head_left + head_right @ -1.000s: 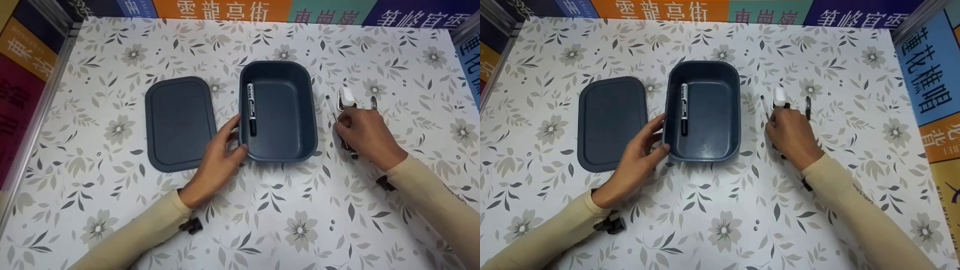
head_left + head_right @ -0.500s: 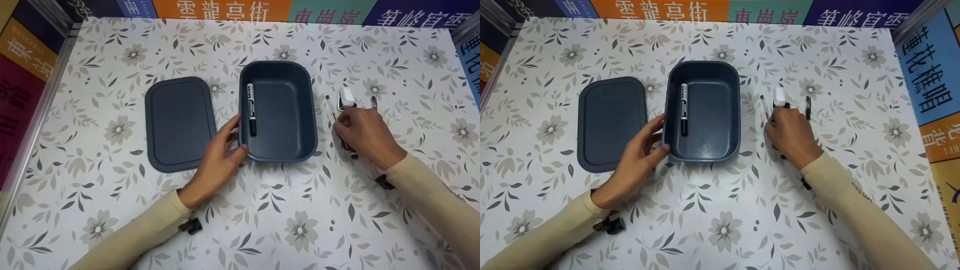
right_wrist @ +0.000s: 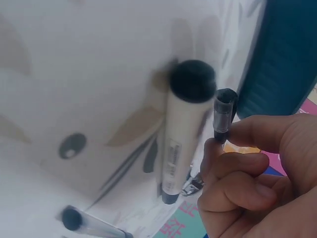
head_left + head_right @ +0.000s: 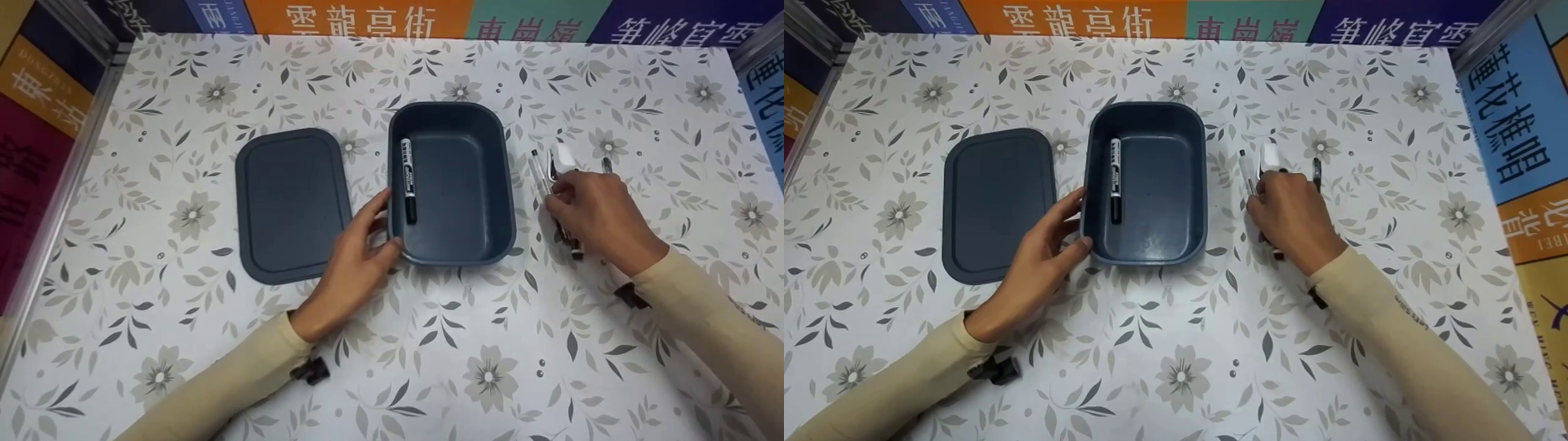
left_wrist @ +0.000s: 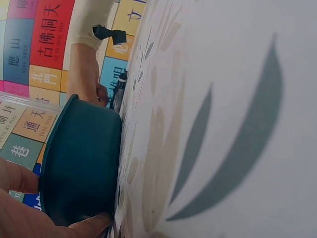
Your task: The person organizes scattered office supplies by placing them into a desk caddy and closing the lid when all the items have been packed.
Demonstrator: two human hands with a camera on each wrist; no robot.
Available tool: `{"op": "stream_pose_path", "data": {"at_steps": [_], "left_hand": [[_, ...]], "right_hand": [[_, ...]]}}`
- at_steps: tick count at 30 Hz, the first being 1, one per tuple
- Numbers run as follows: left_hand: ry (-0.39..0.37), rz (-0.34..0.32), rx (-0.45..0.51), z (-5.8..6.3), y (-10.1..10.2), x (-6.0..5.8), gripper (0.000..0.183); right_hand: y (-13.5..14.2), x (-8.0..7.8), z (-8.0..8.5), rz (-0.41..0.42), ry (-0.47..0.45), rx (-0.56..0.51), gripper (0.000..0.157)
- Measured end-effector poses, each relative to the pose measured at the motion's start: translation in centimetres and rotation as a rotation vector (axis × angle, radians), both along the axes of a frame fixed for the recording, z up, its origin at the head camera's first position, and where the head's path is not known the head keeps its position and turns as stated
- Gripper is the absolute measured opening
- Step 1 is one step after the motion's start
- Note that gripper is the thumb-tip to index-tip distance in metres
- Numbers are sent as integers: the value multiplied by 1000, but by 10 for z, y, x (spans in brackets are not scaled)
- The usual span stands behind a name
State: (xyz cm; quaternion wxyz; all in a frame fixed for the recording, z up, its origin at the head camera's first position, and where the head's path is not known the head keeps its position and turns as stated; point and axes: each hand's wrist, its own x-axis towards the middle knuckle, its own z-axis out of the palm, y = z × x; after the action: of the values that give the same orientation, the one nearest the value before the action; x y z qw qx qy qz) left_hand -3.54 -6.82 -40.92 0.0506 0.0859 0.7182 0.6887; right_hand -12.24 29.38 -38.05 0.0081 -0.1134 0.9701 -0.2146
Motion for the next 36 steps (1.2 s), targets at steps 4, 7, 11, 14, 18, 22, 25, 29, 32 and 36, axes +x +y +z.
{"op": "stream_pose_path", "data": {"at_steps": [4,7,11,14,18,22,25,29,32,36], "left_hand": [[12,8,-37,0,-1,0,76],[15,12,-43,0,-1,0,76],[14,10,-30,0,0,0,76],[10,10,-21,0,0,0,76],[-2,8,6,1,-1,0,77],[-12,5,21,1,0,0,77],[-15,5,13,1,0,0,77],[-12,7,-7,0,1,0,77],[-3,9,-20,0,1,-1,77],[2,9,-17,-1,1,0,77]], "right_hand": [[-5,-1,8,0,7,-25,18],[-10,-1,16,3,4,-44,18],[-17,-2,28,-2,21,-67,18],[-24,-3,37,-3,50,-73,19],[-36,-4,46,19,91,-74,17],[-48,-6,50,58,112,-80,17],[-57,-7,52,75,106,-83,18],[-68,-8,55,75,100,-89,17],[-76,-10,55,90,95,-95,16],[-86,-11,52,123,81,-94,16]]}}
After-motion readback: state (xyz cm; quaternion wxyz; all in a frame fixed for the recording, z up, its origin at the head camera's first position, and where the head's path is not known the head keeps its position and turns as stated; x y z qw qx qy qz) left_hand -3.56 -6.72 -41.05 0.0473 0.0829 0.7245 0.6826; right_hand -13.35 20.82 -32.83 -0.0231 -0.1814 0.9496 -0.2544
